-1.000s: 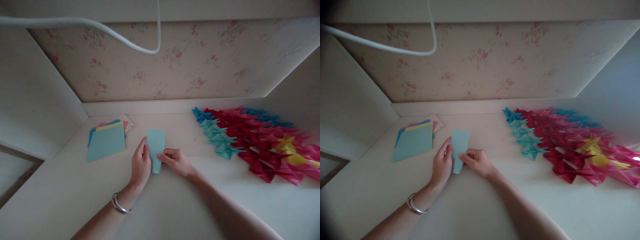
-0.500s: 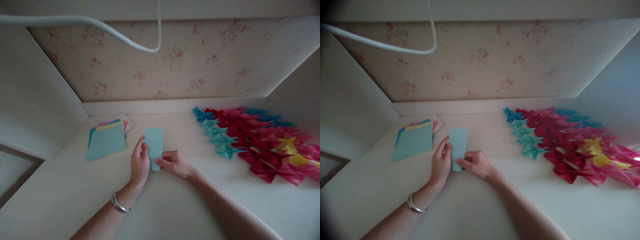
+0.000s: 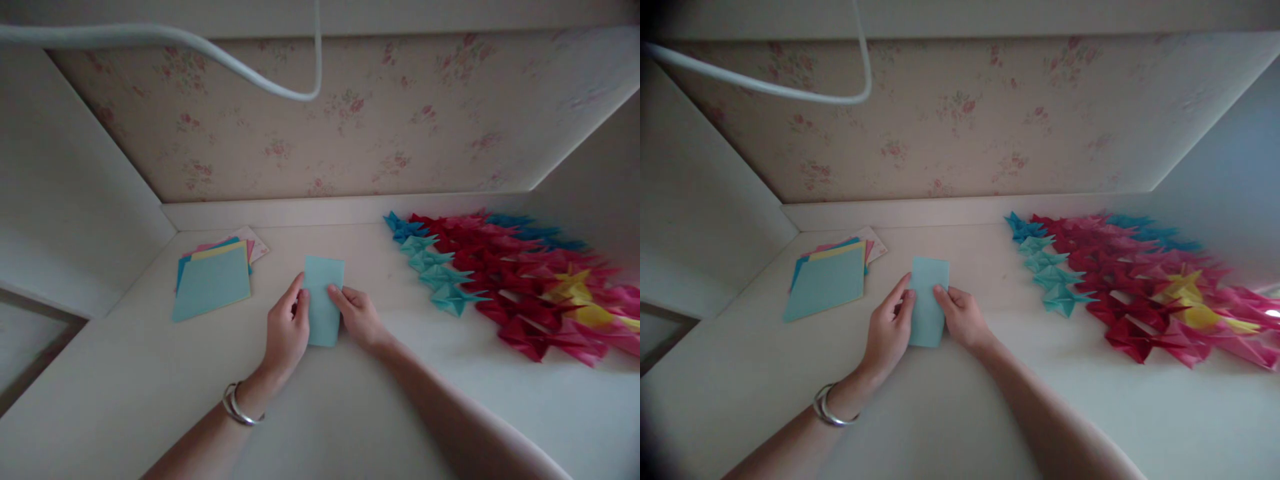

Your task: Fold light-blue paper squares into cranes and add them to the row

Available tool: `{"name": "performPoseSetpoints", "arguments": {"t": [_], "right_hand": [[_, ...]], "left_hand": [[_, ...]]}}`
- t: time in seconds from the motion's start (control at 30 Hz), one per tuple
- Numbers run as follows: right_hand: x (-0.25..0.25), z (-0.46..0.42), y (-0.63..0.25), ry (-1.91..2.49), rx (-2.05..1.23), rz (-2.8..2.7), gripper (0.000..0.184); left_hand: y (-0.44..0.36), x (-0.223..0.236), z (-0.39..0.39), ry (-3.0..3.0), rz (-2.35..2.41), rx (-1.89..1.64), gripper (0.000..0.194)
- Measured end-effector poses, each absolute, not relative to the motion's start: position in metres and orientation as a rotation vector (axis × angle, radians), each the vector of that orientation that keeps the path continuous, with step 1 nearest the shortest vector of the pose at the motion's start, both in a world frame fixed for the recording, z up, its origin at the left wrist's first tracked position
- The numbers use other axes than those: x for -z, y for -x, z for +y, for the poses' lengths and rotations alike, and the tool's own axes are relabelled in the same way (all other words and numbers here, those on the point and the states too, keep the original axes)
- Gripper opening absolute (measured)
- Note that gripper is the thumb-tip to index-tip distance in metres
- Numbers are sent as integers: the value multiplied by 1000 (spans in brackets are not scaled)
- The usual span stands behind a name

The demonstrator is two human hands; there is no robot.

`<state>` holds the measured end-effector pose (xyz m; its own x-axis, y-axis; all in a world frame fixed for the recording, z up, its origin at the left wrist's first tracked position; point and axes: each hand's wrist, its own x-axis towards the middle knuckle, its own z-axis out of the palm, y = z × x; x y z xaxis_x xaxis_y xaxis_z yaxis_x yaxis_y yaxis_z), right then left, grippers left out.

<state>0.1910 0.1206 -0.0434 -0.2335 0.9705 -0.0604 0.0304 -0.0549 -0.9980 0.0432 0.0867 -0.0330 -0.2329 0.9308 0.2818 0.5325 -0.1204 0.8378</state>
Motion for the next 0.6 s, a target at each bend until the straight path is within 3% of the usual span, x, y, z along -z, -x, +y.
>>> {"name": "performPoseSetpoints", "arguments": {"t": [0.6], "right_hand": [[35,116,-193,1056,-1521,-1653,44]], "left_hand": [[-41,30,92,-1417,1815,-1476,40]]}}
